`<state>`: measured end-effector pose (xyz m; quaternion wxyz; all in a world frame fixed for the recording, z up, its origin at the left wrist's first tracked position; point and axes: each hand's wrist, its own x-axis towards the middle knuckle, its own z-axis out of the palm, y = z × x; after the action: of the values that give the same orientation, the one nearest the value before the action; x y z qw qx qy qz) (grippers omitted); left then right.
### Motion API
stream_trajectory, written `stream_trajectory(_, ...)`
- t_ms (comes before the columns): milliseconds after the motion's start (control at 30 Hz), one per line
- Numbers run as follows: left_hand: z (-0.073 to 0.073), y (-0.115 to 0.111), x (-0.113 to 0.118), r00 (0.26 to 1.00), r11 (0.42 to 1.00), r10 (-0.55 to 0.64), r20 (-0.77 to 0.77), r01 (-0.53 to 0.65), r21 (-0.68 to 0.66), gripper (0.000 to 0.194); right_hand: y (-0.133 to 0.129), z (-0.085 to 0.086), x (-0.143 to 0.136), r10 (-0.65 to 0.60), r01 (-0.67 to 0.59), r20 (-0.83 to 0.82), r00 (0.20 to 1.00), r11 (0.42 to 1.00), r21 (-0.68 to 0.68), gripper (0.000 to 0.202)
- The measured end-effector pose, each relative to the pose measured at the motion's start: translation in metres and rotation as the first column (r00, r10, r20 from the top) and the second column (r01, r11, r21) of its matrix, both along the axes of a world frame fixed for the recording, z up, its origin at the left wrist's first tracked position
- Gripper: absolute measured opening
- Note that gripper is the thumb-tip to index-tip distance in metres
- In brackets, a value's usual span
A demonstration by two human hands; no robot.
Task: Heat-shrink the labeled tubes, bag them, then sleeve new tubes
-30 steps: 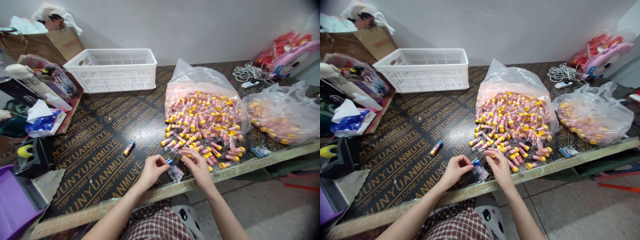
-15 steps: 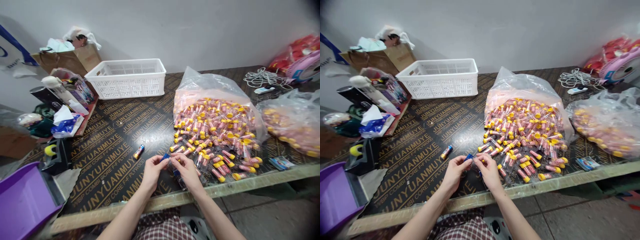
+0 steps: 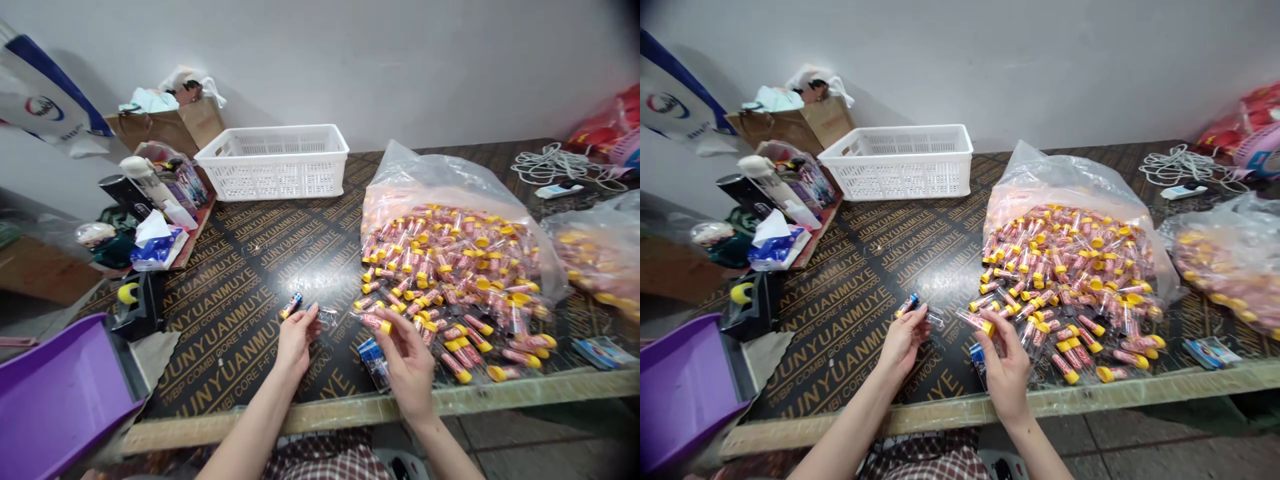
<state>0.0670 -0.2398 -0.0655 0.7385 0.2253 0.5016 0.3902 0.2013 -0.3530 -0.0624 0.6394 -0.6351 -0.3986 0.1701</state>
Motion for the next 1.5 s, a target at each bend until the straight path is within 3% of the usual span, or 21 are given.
stream_trajectory(167, -0.003, -0.001, -0.002, 0.998, 0.999, 0.035, 0.054, -0.033, -0.041, 0.040, -0.003, -0.003, -0.008, 0.124, -0.181, 0.424, 0.897, 0.979, 0.098, 0.044)
stream_trajectory(300, -0.003, -0.004, -0.002, 0.996, 0.997, 0.053, 0.070, -0.049, -0.052, 0.041, 0.000, -0.005, -0.013, 0.194, -0.296, 0.584, 0.789, 0.951, 0.085, 0.053)
stream_trajectory(567, -0.003, -0.005, -0.001, 0.993, 0.997, 0.062, 0.098, -0.066, 0.045, 0.040, -0.008, -0.011, -0.017, 0.280, -0.353, 0.531, 0.800, 0.935, 0.040, 0.046)
stream_trajectory(767, -0.001, -0.003, -0.003, 0.994, 0.994, 0.086, 0.073, -0.091, 0.065, 0.040, -0.009, -0.014, -0.016, 0.312, -0.421, 0.609, 0.729, 0.906, 0.041, 0.053)
stream_trajectory(1000, -0.001, -0.002, -0.006, 0.990, 0.995, 0.103, 0.095, -0.102, -0.013, 0.038, -0.010, -0.012, -0.016, 0.219, -0.316, 0.591, 0.777, 0.947, 0.064, 0.053)
stream_trajectory(1233, -0.006, -0.006, -0.004, 0.990, 0.993, 0.116, 0.077, -0.115, -0.022, 0.038, -0.010, -0.019, -0.016, 0.298, -0.396, 0.674, 0.676, 0.918, -0.010, 0.059)
stream_trajectory(1500, 0.004, -0.018, 0.001, 0.988, 0.997, -0.067, 0.142, 0.061, 0.045, 0.038, -0.012, -0.018, -0.015, 0.403, -0.426, 0.515, 0.756, 0.901, -0.080, 0.054)
